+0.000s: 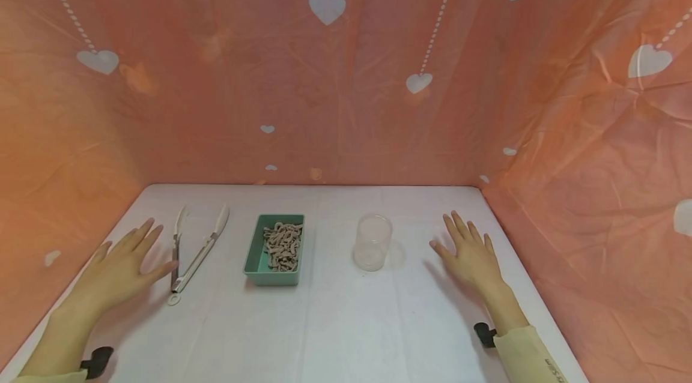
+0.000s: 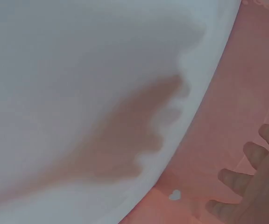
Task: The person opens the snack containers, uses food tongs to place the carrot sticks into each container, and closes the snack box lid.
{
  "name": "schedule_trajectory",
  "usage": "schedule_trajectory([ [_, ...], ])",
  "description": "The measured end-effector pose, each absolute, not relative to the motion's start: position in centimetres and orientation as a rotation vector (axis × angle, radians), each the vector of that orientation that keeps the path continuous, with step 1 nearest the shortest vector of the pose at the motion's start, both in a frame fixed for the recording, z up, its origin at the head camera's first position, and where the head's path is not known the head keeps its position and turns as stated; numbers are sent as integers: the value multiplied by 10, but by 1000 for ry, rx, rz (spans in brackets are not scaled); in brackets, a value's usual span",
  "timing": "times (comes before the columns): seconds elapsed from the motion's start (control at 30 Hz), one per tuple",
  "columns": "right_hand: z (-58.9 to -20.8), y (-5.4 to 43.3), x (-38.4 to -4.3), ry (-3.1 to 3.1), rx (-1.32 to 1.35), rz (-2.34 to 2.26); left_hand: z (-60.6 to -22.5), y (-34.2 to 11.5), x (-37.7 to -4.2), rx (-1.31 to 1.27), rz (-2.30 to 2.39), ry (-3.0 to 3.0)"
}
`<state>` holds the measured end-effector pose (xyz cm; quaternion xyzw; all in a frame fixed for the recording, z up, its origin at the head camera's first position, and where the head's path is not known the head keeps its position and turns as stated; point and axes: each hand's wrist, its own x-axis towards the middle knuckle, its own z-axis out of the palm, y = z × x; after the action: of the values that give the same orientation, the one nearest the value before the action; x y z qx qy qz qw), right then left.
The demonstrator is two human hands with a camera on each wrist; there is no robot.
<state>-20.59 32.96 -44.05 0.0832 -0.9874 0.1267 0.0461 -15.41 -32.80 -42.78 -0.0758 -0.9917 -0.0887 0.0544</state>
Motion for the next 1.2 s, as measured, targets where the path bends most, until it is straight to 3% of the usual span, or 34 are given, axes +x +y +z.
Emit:
schedule_trajectory([
  [0.47,-425,304,-202,-2814,335,463,-400,-283,-159,-358,-311,-2860],
  [1.2,-417,250,-202,-2677,506,631,-382,-169,-191,-629,-484,-2587],
])
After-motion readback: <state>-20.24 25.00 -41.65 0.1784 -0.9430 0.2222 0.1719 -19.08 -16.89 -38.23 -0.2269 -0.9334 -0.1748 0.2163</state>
